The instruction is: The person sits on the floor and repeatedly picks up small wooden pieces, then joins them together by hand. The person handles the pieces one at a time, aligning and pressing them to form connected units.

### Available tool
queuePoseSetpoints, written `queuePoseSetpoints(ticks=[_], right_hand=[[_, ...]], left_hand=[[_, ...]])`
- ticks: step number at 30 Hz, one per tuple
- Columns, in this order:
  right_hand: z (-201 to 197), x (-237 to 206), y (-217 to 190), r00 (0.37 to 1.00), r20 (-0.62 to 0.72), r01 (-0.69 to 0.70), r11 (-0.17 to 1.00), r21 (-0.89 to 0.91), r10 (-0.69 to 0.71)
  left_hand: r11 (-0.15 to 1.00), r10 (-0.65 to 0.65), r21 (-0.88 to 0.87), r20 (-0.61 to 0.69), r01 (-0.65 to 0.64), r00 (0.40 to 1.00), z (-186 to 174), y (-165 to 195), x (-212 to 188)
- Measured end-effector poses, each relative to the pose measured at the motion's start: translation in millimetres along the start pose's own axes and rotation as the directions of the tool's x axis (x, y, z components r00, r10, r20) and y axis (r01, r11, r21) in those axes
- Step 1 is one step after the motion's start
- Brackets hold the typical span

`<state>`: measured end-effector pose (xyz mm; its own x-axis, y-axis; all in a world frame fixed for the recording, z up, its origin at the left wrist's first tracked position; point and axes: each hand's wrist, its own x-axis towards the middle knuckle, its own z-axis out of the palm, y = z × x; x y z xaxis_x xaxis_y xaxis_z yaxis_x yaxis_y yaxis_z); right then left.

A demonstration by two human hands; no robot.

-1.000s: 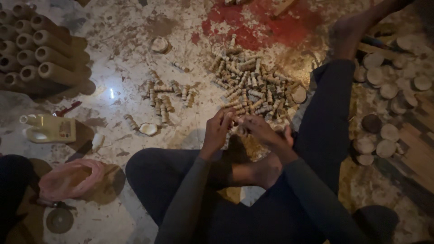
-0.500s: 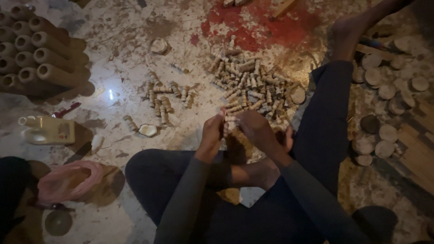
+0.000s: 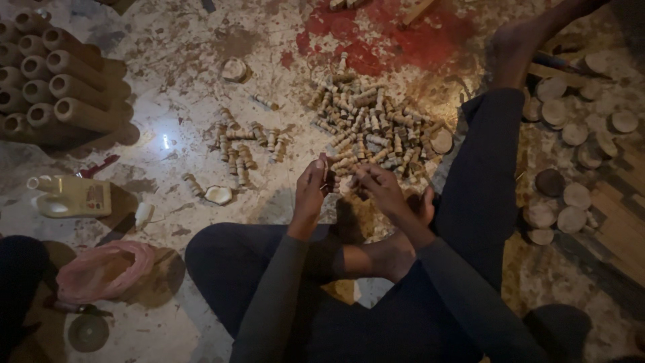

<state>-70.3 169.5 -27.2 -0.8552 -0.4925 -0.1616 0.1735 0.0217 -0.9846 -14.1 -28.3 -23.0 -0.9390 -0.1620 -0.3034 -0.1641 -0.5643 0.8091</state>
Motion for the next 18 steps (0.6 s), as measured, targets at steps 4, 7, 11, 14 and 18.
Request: queuePoseSetpoints(ticks=[4, 7, 11, 14, 18], right_hand=[[-1, 2, 2, 1.0, 0.027, 0.009, 0.999, 0.042, -0.01], [-1, 5, 3, 0.985, 0.086, 0.138, 0.986, 0.094, -0.146], [4, 2, -5, 0.999, 0.017, -0.04, 0.98, -0.195, 0.044], [9, -3, -10, 0.998, -0.067, -0.008, 0.943, -0.333, -0.015], [8, -2, -9, 0.973, -0.211, -0.128, 0.981, -0.143, 0.096]], left_hand=[[0.998, 0.06, 0.021, 0.067, -0.061, 0.996, -3, -6, 1], [0.996, 0.067, 0.045, 0.097, -0.072, 0.993, -2, -7, 0], [0.984, 0.11, 0.123, 0.141, -0.128, 0.984, 4, -4, -3], [0.929, 0.197, 0.299, 0.092, -0.216, 0.976, 11, -3, -8], [0.931, 0.138, 0.333, 0.054, -0.148, 0.989, 19, 0, -15]])
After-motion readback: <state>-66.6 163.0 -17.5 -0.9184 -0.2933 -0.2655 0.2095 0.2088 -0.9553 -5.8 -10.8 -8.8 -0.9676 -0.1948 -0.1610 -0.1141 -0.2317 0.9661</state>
